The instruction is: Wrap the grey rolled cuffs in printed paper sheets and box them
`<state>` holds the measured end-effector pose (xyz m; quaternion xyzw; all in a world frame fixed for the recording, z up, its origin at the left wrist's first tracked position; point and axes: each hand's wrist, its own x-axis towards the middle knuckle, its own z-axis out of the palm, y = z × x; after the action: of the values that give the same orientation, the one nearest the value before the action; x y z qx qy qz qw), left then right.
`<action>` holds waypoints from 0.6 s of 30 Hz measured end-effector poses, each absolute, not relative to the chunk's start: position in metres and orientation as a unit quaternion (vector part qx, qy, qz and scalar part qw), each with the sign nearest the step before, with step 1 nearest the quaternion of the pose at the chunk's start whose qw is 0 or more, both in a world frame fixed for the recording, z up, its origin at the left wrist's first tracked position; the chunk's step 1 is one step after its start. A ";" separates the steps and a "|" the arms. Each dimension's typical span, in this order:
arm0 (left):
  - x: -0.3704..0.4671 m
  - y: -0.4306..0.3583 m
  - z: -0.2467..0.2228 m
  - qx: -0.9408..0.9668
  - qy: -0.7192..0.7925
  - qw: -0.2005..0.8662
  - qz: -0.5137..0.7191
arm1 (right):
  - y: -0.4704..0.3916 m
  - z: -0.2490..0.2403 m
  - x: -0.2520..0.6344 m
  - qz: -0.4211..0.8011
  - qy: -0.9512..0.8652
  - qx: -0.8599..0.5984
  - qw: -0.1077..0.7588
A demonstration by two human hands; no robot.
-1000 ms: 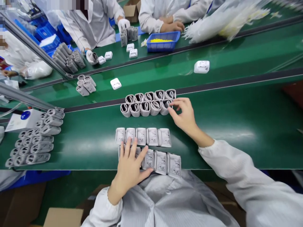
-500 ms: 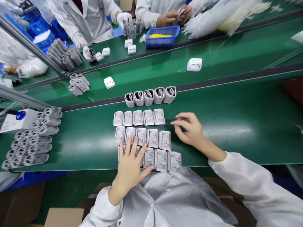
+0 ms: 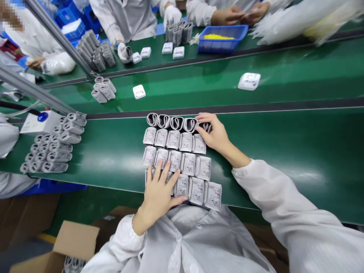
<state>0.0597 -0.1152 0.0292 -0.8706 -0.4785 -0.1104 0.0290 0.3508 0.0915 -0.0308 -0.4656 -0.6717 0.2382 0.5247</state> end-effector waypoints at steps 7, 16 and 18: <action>0.064 -0.118 0.027 -0.869 -0.482 0.021 -0.104 | 0.112 -0.037 0.383 0.257 -0.726 -0.441 0.462; 0.066 -0.114 0.017 -0.875 -0.472 0.034 -0.105 | 0.116 -0.055 0.378 0.344 -0.684 -0.475 0.434; 0.077 -0.109 0.015 -0.873 -0.476 0.026 -0.104 | 0.117 -0.059 0.376 0.363 -0.654 -0.477 0.462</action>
<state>0.0768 -0.1088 0.0146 -0.8727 -0.4763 -0.1040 0.0255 0.3761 0.1165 -0.0594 -0.4769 -0.6536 0.3634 0.4618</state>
